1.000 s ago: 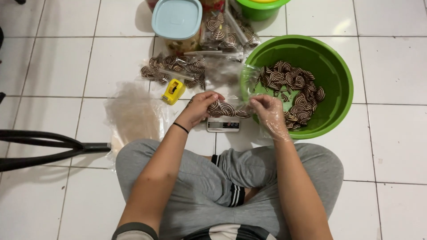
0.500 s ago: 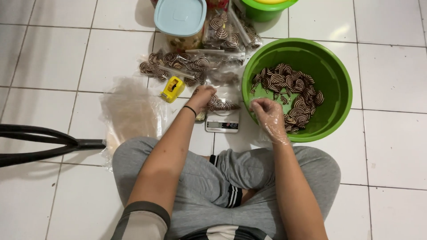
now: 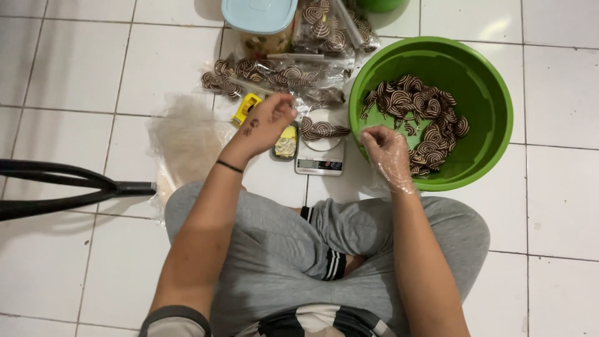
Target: The person is manually picking up cookies from a bowl and placing them into small plastic bags, then weighing them on a digital scale.
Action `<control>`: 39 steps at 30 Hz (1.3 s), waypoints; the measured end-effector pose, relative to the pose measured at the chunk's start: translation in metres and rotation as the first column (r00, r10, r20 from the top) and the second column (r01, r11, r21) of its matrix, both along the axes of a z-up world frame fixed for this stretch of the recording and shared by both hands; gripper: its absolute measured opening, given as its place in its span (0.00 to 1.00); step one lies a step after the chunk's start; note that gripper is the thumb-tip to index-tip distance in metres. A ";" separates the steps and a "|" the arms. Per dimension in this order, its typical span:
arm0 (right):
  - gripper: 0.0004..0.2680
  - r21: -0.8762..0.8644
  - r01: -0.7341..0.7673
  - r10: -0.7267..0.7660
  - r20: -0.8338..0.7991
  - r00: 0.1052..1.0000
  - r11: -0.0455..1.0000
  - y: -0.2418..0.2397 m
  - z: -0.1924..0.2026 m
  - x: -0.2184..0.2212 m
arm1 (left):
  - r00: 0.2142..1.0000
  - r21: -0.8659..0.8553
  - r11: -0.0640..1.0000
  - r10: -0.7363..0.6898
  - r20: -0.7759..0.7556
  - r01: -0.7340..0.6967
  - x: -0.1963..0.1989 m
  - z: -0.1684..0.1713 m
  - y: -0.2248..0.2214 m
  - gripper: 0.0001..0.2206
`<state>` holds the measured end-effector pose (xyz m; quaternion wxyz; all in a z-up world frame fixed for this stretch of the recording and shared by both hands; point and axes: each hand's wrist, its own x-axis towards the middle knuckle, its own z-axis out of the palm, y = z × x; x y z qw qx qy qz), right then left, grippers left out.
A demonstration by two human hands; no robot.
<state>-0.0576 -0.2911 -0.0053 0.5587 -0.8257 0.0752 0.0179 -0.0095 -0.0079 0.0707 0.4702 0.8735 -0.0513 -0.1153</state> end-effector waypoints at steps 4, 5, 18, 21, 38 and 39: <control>0.06 -0.066 -0.025 0.027 0.030 0.999 0.998 -0.001 -0.002 0.001 | 0.988 -0.097 0.995 -0.007 -0.154 -0.008 -0.018 -0.030 0.009 0.15; 0.06 -0.096 -0.031 0.036 0.053 0.998 0.995 0.000 -0.003 0.001 | 0.982 -0.105 0.994 0.024 -0.186 -0.044 -0.017 -0.052 0.014 0.15; 0.04 -0.420 -0.026 0.165 0.298 0.940 0.907 0.000 -0.038 0.008 | 0.993 0.089 0.991 0.106 -0.056 -0.100 -0.003 -0.078 0.009 0.14; 0.03 -0.591 0.018 0.315 0.455 0.833 0.807 0.019 -0.044 0.008 | 0.993 0.063 0.993 0.103 -0.058 -0.099 -0.002 -0.073 0.006 0.15; 0.35 -0.596 0.039 0.076 0.166 0.983 0.802 0.106 -0.121 0.097 | 0.981 0.038 0.985 0.173 -0.089 -0.170 0.012 -0.087 0.010 0.14; 0.35 -0.597 0.038 0.079 0.169 0.982 0.801 0.109 -0.105 0.098 | 0.981 0.036 0.984 0.176 -0.087 -0.173 0.011 -0.085 0.011 0.14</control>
